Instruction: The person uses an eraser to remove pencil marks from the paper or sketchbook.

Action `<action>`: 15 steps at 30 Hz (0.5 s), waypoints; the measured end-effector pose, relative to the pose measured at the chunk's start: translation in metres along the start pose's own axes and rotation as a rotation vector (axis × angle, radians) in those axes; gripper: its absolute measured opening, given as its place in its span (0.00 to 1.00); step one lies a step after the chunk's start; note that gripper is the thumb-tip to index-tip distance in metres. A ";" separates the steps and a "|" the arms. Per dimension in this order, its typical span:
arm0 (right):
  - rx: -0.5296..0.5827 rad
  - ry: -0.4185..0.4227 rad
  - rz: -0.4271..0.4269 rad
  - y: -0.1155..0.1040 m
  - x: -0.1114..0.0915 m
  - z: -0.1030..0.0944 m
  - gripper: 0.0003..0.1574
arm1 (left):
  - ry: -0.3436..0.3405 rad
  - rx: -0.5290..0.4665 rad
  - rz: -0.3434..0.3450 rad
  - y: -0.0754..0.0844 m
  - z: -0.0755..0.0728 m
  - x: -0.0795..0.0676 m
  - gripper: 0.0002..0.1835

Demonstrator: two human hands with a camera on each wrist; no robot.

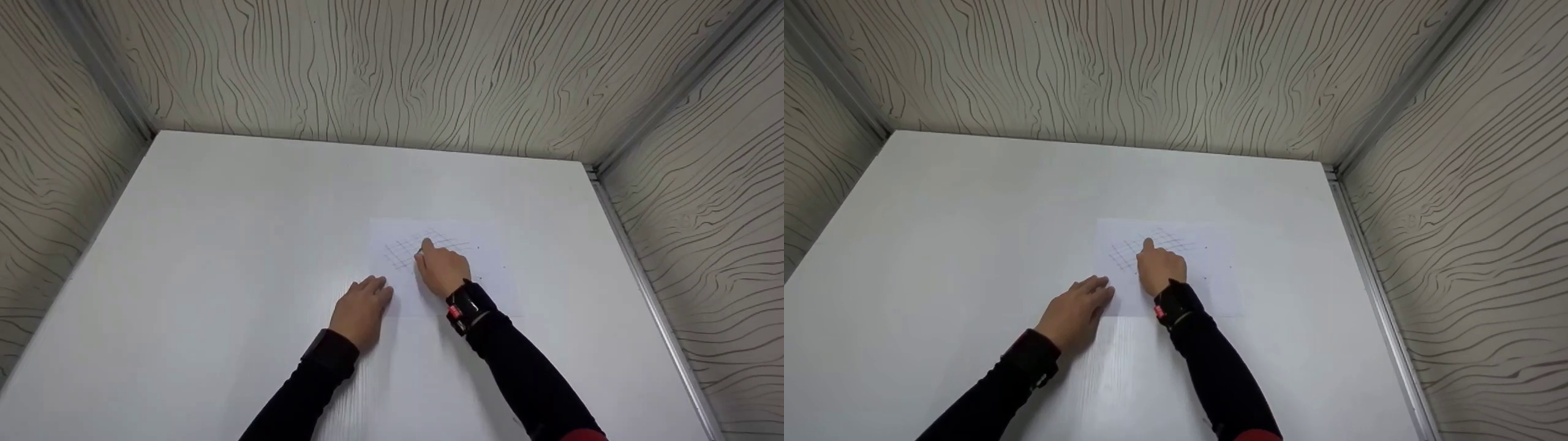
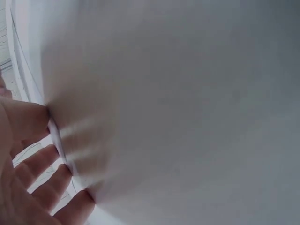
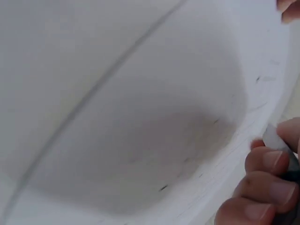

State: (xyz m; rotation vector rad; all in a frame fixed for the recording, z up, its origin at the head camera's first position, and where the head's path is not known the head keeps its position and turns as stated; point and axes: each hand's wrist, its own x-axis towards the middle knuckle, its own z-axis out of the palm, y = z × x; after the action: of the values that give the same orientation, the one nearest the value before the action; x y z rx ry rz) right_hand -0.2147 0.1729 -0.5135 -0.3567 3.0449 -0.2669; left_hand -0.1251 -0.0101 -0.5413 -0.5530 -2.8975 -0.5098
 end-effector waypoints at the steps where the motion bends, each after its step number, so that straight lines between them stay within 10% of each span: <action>1: -0.010 -0.001 -0.014 -0.004 -0.001 0.001 0.17 | 0.001 -0.005 0.006 0.000 0.000 0.000 0.14; 15: -0.071 -0.020 -0.080 -0.009 -0.003 0.014 0.20 | -0.004 0.026 0.030 0.005 0.003 0.004 0.13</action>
State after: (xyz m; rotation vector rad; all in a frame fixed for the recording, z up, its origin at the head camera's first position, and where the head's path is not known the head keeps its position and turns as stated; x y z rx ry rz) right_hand -0.2090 0.1625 -0.5257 -0.4834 3.0302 -0.1584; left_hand -0.1273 -0.0035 -0.5416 -0.5934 -2.8907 -0.4675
